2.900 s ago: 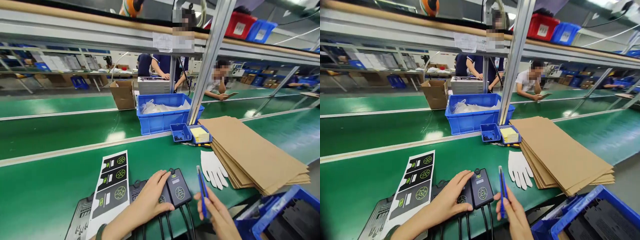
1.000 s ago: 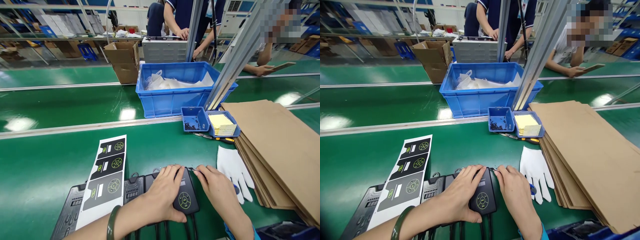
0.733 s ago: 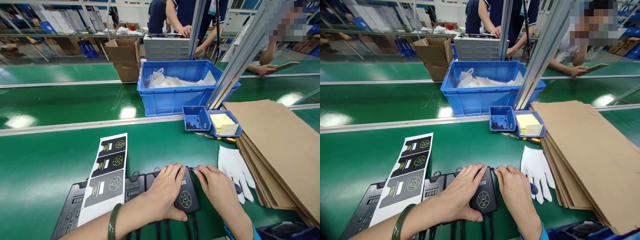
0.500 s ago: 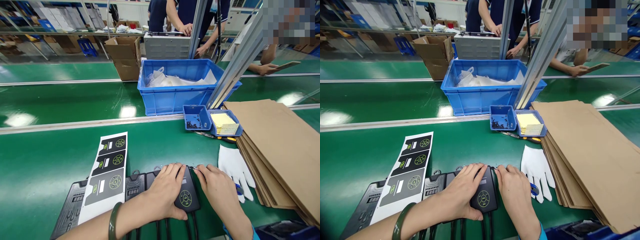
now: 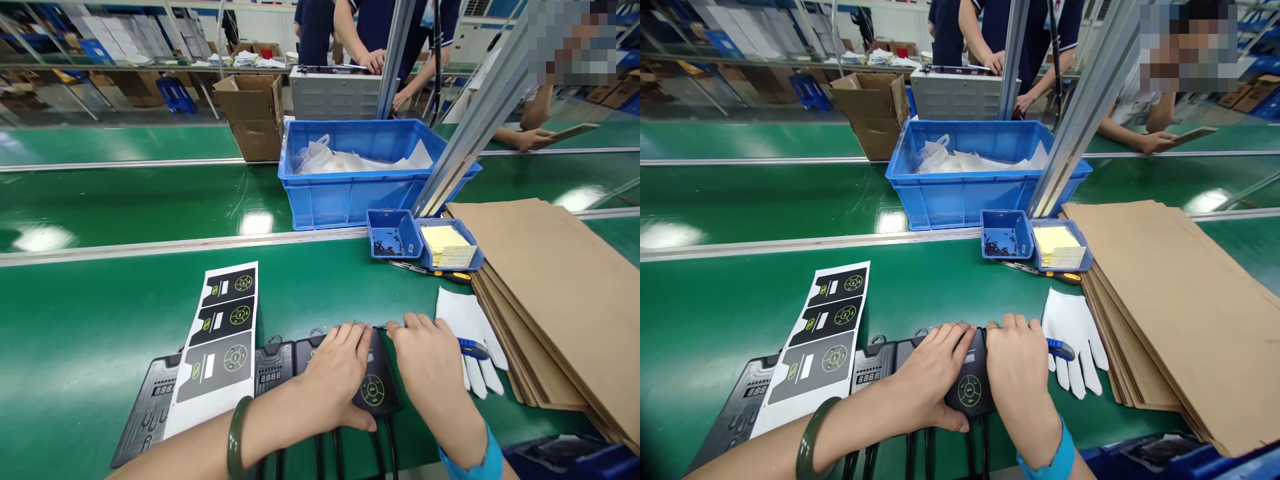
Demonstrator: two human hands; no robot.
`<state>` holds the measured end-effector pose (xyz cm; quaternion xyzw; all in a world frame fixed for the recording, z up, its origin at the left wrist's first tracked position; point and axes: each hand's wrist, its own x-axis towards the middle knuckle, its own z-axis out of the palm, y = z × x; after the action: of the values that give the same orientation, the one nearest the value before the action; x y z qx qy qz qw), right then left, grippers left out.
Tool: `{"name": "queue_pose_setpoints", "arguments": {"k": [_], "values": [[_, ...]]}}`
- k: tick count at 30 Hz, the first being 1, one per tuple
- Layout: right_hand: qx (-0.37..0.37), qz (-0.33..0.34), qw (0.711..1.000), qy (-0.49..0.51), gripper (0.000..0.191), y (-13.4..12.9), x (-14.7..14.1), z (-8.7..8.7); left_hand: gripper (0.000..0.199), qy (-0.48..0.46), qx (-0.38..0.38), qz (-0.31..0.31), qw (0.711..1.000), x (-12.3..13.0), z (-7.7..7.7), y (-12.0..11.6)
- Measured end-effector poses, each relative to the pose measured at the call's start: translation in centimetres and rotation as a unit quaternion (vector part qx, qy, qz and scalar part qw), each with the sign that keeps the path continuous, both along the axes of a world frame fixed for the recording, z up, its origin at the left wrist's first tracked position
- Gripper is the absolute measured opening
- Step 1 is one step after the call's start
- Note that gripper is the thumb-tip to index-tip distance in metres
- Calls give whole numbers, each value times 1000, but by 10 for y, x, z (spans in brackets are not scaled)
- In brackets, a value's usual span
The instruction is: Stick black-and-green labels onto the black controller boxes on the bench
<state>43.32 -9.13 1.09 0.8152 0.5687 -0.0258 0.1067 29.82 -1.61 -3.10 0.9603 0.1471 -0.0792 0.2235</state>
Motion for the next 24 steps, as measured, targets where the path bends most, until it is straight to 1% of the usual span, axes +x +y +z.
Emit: {"name": "queue_pose_setpoints", "arguments": {"k": [4, 8, 10, 15, 18, 21, 24], "values": [[-24, 14, 997, 74, 25, 0, 25, -6, 127, -13, 5, -1, 1000, 0, 1, 0], [-11, 8, 985, 173, 25, -4, 44, -16, 121, -34, 4, -5, 999, -1, 0, 0], [1, 6, 981, 192, 24, -5, 47, -19, 121, -43, 4, -6, 999, -1, -2, 1], [-1, 7, 984, 180, 27, -6, 46, -20, 123, -45, 3, -8, 999, 0, -3, 2], [-10, -5, 978, 210, 26, -6, 47, -19, 124, -36, -5, -7, 999, 0, -3, 3], [-16, -12, 968, 252, 26, -7, 50, -21, 125, -47, -9, -9, 999, -2, -4, 4], [-8, -17, 960, 281, 26, -9, 51, -23, 125, -51, -15, -10, 999, -3, -3, 4]]}}
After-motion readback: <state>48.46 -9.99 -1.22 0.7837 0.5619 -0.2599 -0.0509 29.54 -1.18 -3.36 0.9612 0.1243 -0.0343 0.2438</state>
